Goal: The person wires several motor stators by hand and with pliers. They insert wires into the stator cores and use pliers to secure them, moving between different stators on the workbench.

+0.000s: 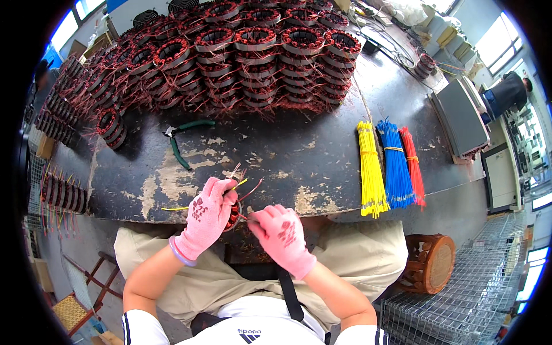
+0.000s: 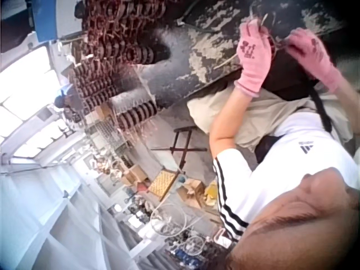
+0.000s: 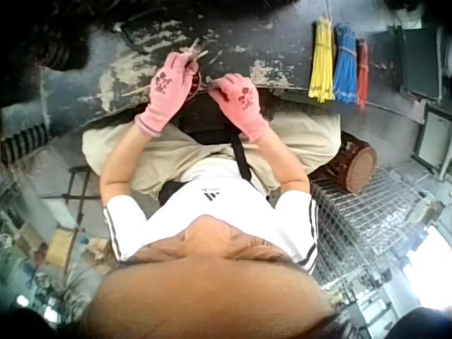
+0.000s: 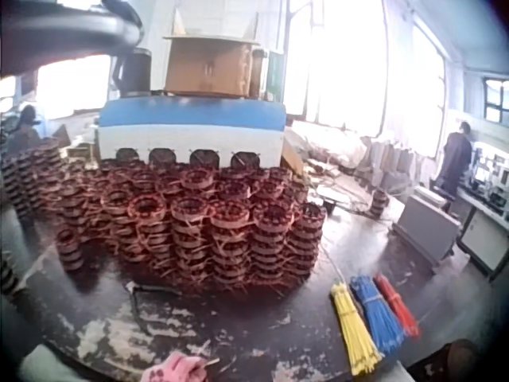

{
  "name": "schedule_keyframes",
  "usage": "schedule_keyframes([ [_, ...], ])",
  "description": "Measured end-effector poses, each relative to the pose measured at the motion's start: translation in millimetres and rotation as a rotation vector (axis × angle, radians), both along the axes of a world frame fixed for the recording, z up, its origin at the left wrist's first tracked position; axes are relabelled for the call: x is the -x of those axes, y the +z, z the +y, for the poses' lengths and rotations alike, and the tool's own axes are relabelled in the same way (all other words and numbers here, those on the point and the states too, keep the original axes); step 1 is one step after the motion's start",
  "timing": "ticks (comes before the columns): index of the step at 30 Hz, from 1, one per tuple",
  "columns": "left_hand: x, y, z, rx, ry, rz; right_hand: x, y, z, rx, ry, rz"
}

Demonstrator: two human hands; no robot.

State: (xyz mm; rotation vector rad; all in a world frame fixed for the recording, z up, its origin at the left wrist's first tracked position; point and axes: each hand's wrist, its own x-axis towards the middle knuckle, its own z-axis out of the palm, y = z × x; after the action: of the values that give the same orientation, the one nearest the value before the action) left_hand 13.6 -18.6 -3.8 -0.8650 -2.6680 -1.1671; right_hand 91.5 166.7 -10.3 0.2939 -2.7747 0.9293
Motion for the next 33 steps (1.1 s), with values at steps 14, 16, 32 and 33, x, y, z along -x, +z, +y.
schedule_keyframes([
  [14,-1,2,2,-0.049,0.004,0.000,61,-1,9,0.694,0.004,-0.649],
  [16,-1,2,1,-0.050,-0.001,0.011,53,9,4,0.613,-0.024,-0.531],
  [32,0,11,2,0.007,-0.126,-0.001,38,26,18,0.415,0.060,-0.087],
  [33,0,12,3,0.013,-0.138,-0.001,38,28,18,0.424,0.046,-0.142],
])
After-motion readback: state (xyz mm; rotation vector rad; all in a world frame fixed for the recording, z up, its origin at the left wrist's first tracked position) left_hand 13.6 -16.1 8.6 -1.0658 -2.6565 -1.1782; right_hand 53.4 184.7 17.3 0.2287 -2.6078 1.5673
